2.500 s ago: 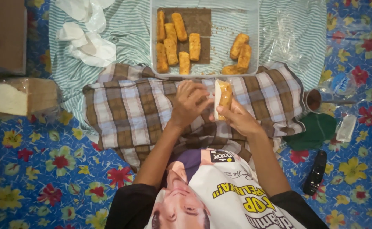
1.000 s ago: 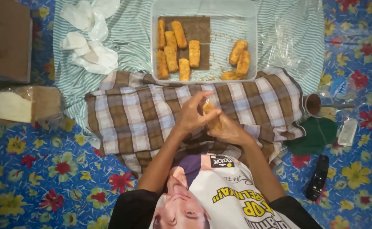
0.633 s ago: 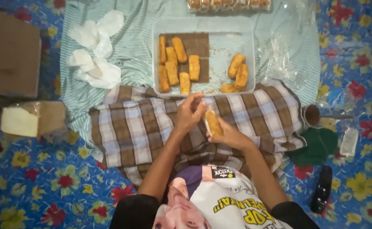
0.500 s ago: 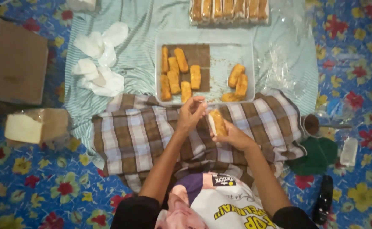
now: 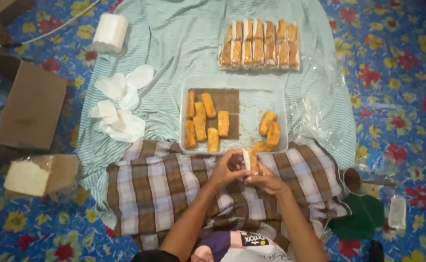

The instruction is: Wrapping individual fried food items in small plastic sheets for packaging.

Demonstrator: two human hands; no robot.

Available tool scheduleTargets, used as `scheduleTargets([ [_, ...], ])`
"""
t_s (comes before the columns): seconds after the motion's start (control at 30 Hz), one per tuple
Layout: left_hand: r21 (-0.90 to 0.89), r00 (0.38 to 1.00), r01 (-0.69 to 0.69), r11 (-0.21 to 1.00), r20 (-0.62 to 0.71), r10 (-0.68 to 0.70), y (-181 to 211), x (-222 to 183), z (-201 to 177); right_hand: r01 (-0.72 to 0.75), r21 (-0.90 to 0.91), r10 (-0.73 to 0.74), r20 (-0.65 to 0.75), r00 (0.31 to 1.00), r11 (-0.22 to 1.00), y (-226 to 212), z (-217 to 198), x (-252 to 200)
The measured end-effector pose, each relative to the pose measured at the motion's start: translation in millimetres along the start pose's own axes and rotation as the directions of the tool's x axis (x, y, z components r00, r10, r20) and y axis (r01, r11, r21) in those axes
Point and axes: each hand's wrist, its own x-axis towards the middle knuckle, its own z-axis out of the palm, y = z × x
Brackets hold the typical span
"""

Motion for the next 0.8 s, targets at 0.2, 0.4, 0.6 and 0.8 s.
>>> scheduleTargets([
  [0.2, 0.012, 0.996, 0.035, 0.999, -0.078, -0.034, -17.2, 4.7, -0.9, 0.029, -0.031, -0.028, 0.052, 0.998, 0.999, -9.0, 15.4, -9.4],
  [0.4, 0.066, 0.977, -0.041, 0.997, -0.205, 0.054, -24.3, 5.1, -5.5, 0.008, -0.093, 0.003, 0.119, 0.993, 0.996, -5.1, 10.5, -0.4],
  [0.6, 0.004, 0.992, -0.079, 0.997, -0.102, 0.079, -12.1, 3.6, -11.4, 0.003, -0.1, 0.009, 0.12, 0.993, 0.995, -4.2, 7.6, 2.3],
  [0.8, 0.018, 0.991, -0.076, 0.997, -0.106, 0.077, -1.8, -1.7, -4.5, 0.007, -0.109, 0.008, 0.138, 0.99, 0.994, 3.4, -1.9, 5.0],
])
